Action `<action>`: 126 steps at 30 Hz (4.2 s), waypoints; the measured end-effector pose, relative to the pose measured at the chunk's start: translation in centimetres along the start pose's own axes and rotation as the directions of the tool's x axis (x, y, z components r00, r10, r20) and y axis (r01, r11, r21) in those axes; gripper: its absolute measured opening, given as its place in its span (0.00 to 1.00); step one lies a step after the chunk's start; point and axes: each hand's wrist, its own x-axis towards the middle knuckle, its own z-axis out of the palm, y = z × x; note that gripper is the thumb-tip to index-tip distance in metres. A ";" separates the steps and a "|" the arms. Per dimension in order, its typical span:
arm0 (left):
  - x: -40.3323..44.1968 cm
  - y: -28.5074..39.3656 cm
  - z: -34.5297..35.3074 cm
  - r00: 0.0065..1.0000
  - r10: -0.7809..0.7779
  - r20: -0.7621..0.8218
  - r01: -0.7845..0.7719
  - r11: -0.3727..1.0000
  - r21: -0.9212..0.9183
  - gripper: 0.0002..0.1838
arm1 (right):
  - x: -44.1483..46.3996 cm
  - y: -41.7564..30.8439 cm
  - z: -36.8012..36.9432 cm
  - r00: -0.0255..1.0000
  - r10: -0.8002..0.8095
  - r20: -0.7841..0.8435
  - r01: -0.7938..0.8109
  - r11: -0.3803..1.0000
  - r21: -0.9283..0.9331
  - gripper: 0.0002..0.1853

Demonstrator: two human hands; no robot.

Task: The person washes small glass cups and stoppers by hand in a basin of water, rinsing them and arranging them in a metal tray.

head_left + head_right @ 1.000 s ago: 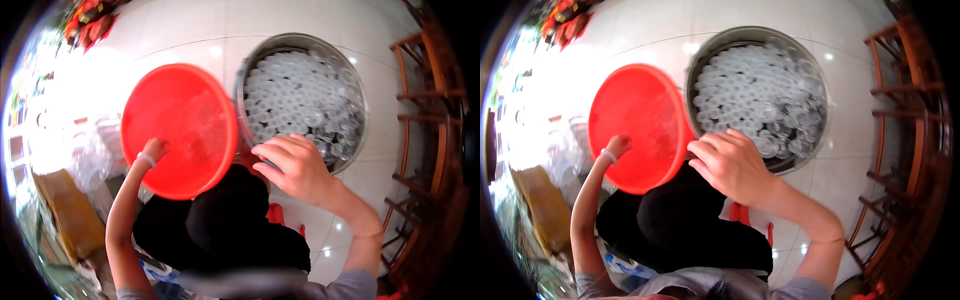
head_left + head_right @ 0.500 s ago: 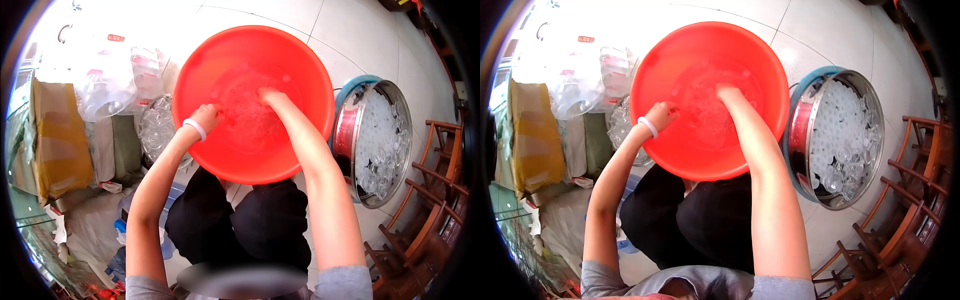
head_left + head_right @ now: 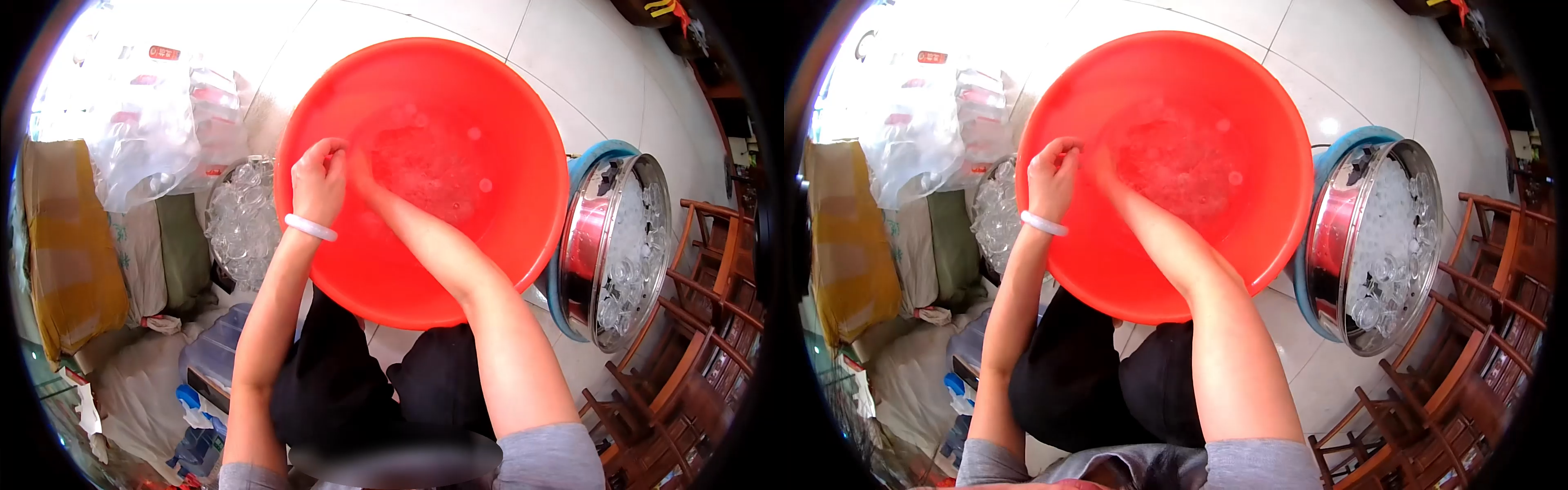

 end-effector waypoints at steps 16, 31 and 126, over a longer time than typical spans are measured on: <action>0.3 -0.4 0.1 0.997 0.002 0.077 0.003 0.998 -0.059 0.07 | 11.2 13.4 3.2 0.783 0.434 -0.445 -0.278 0.885 0.374 0.24; 1.1 -2.4 -0.1 0.982 -0.044 0.183 0.049 0.998 -0.024 0.08 | -2.4 -5.4 3.9 0.792 0.610 0.025 -0.580 0.740 0.339 0.14; -6.5 15.2 3.7 0.431 -0.077 0.899 0.646 0.722 -0.248 0.15 | -12.0 -20.3 -33.1 0.937 -0.346 -0.043 0.342 0.937 -0.078 0.13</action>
